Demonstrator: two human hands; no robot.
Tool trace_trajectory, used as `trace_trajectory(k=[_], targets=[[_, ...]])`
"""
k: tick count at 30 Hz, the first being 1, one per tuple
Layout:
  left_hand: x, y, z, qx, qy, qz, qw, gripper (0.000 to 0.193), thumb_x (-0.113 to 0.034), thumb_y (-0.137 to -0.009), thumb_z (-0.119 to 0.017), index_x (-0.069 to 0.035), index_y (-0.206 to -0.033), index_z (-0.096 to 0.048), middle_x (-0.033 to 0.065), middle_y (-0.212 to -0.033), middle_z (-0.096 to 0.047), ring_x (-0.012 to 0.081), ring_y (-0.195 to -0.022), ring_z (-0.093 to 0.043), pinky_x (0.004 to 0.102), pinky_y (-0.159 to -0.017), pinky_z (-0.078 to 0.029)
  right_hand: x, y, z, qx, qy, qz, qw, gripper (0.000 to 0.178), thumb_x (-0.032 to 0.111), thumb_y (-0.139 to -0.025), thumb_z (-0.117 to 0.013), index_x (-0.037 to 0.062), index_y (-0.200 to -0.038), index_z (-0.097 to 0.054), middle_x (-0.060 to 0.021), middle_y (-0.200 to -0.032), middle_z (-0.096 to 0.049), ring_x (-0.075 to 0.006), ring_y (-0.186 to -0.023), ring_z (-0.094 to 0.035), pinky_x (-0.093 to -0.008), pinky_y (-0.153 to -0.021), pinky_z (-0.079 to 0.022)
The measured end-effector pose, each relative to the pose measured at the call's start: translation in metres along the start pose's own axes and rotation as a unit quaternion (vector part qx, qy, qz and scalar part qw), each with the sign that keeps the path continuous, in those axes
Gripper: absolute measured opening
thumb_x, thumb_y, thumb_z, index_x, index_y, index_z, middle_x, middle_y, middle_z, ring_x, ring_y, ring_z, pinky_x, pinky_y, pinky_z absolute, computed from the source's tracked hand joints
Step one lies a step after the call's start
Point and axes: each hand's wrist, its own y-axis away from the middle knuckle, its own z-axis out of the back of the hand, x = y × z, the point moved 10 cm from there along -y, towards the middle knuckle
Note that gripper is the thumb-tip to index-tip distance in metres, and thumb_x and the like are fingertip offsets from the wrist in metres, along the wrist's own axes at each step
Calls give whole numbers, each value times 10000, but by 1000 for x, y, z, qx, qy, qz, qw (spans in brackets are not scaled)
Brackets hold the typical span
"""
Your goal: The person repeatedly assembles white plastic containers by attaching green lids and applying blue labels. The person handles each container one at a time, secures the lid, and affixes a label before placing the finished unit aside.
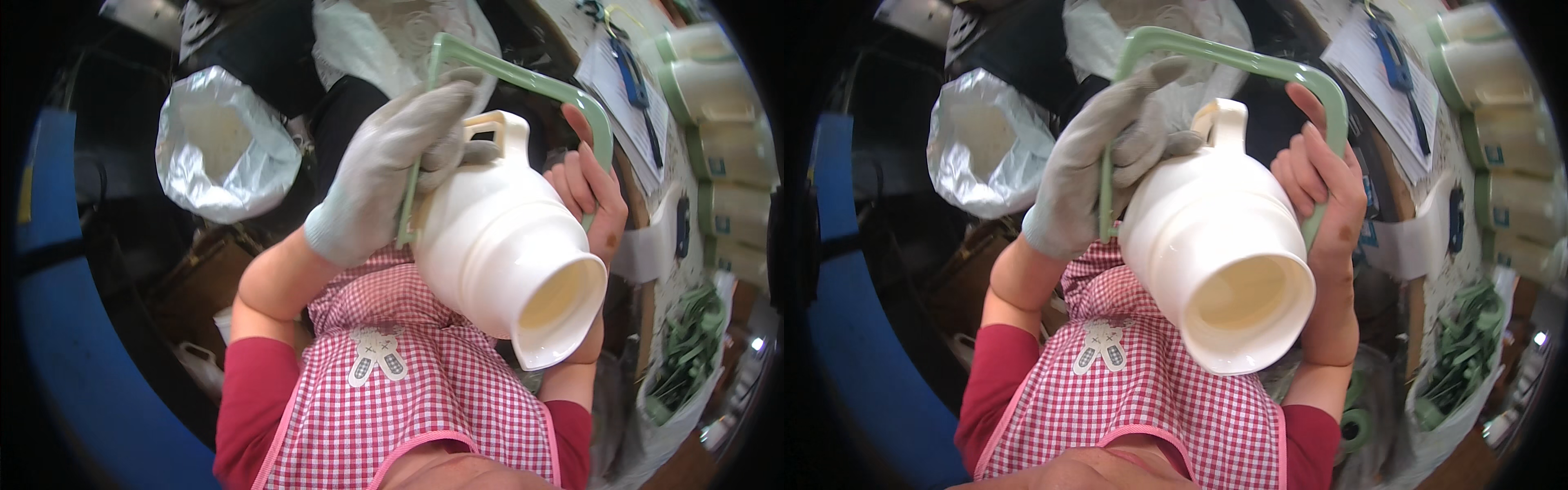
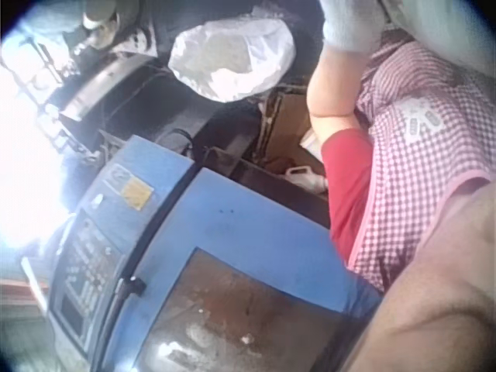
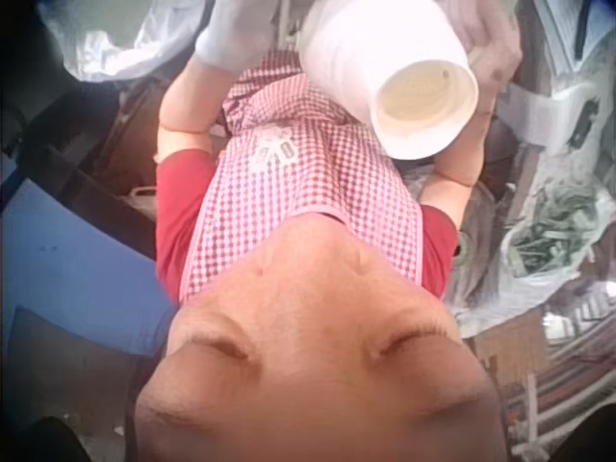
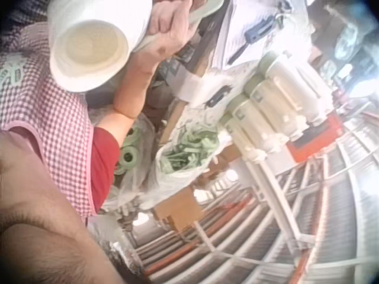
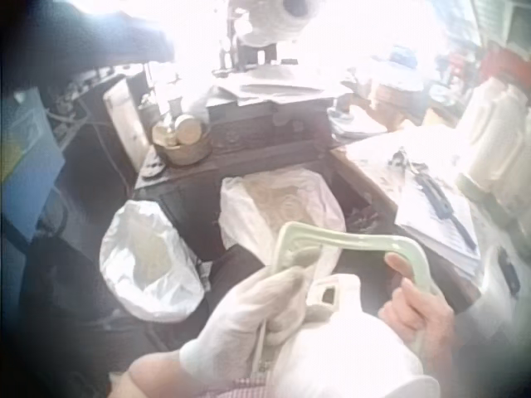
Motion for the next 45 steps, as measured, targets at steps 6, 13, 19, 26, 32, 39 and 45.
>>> trace_trajectory(k=[6,13,19,26,32,39,45], targets=[[4,-11,-5,-30,-34,29,999,391,-209,-1132,-469,81,-1379,-553,-71,-698,-378,17,-568,-363,309,-1042,-559,-18,4,14,-30,33,-10,999,426,160,-1135,-420,-92,-1472,-490,98,-625,-311,0,-528,-279,-194,-516,-251],[-73,30,-25,126,-218,-389,886,407,-150,-1076,-514,61,-1423,-545,100,-1085,-610,189,-903,-644,321,-862,-569,52,15,-59,304,8,357,883,655,509,-1108,-436,-80,-1362,-567,-38,-818,-653,-101,-699,-563,-224,-674,-419],[-176,-13,19,10,-116,-367,923,616,-428,-1111,-454,70,-1472,-482,179,-1121,-572,269,-1055,-600,405,-1039,-488,3,-61,-38,282,341,179,879,381,428,-966,-794,53,-995,-738,38,-785,-652,-76,-729,-601,-282,-650,-491],[-182,25,225,-216,-297,-381,849,646,-440,-1156,-307,106,-1357,-588,237,-1322,-665,319,-1245,-651,413,-1130,-488,259,106,146,-163,180,520,819,458,403,-1124,-514,78,-1446,-534,-42,-1326,-663,-175,-1209,-634,-352,-1038,-510],[-39,256,496,-584,-587,-108,550,414,-277,-1127,-496,74,-1261,-672,275,-1261,-694,392,-1118,-686,461,-1015,-532,386,84,223,-328,357,643,593,473,314,-994,-769,-68,-1246,-649,-161,-1233,-712,-209,-1147,-681,-366,-997,-548],[147,456,548,-429,-738,322,410,343,-218,-1011,-591,-3,-1268,-667,255,-1174,-685,421,-1045,-684,523,-891,-565,429,6,293,-457,638,495,374,500,391,-1054,-611,-2,-1362,-611,-249,-1161,-721,-391,-1043,-703,-492,-930,-540],[166,417,551,-404,-710,302,492,326,-165,-1007,-597,-2,-1279,-671,252,-1196,-683,415,-1080,-679,508,-924,-557,252,100,286,-352,701,65,617,431,411,-932,-818,-8,-991,-731,-87,-919,-762,-147,-860,-712,-294,-794,-558]])
